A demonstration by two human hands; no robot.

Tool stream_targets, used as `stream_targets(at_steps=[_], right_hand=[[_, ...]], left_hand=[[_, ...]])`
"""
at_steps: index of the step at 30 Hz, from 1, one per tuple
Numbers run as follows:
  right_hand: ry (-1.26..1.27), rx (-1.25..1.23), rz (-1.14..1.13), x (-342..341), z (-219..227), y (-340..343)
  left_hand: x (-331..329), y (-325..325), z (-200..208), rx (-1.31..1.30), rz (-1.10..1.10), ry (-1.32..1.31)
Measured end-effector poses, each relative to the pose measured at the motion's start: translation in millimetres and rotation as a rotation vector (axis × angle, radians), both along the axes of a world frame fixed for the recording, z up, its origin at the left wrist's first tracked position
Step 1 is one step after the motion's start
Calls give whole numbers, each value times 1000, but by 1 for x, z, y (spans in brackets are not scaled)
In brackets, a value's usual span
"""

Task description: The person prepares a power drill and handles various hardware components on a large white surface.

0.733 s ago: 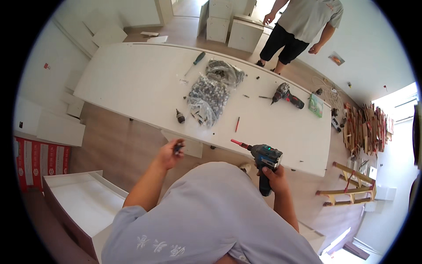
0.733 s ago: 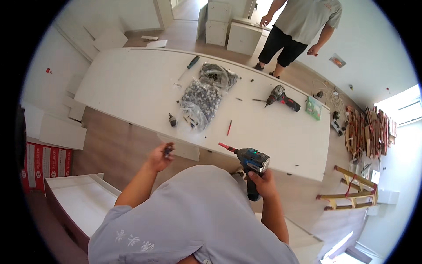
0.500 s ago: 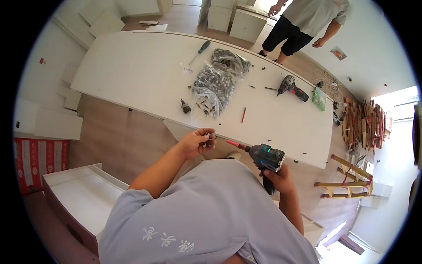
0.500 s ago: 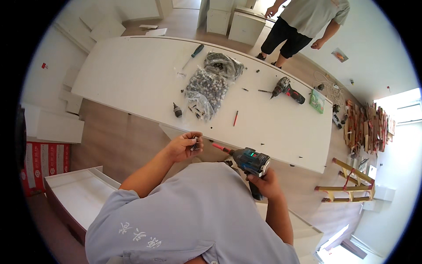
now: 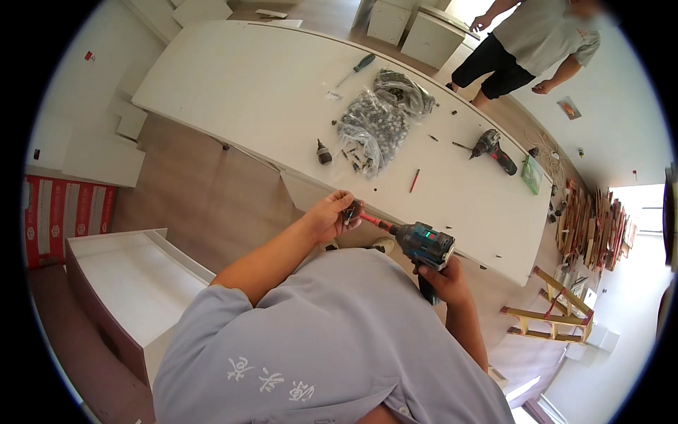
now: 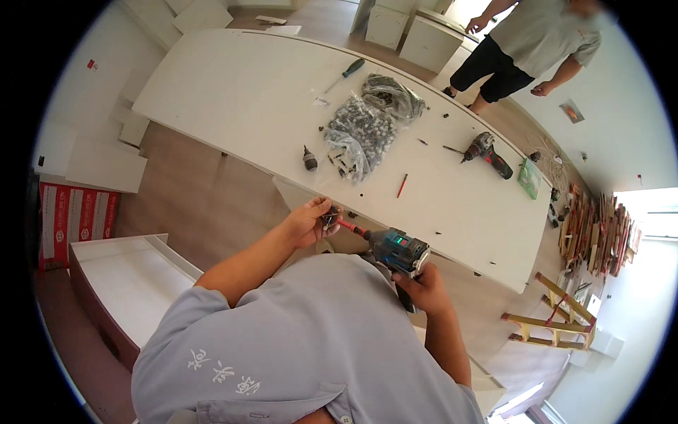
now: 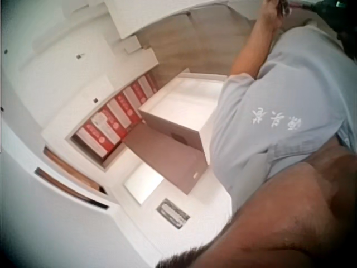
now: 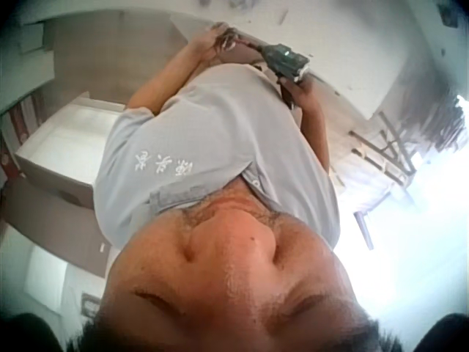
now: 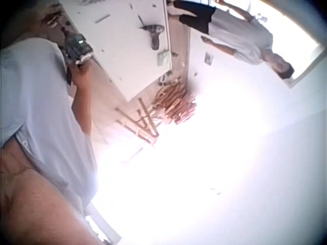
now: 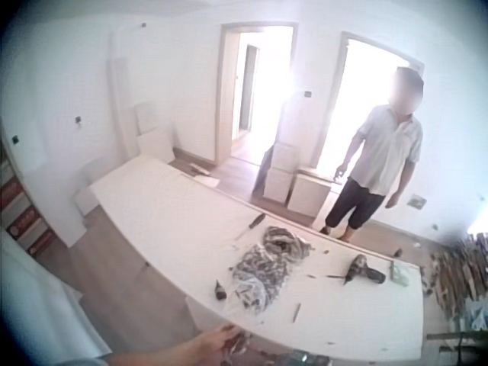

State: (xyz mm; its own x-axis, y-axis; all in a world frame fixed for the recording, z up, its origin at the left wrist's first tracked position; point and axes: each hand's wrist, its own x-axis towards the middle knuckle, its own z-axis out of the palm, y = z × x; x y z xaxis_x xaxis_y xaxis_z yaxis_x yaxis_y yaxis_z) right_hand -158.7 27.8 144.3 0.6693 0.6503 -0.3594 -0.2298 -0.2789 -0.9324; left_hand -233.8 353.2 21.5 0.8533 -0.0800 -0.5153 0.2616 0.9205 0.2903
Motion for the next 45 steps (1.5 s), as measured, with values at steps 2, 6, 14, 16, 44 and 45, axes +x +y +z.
stream_targets(at_steps=[2, 6, 14, 16, 44, 45], right_hand=[[-30, -13, 2, 0, -3, 2], [-5, -20, -16, -1, 0, 9], [-16, -241, -81, 3, -39, 25], [-21, -241, -136, 13, -50, 43], [-405, -746, 375, 115, -63, 134], [-495, -795, 419, 114, -62, 136]], left_hand=[[-2, 0, -5, 4, 7, 12], [-4, -2, -6, 60, -63, 16], [6, -22, -44, 103, -218, 103], [15, -17, -66, 159, -215, 171], [-85, 14, -87, 250, -129, 189], [-83, 14, -82, 245, -131, 195]])
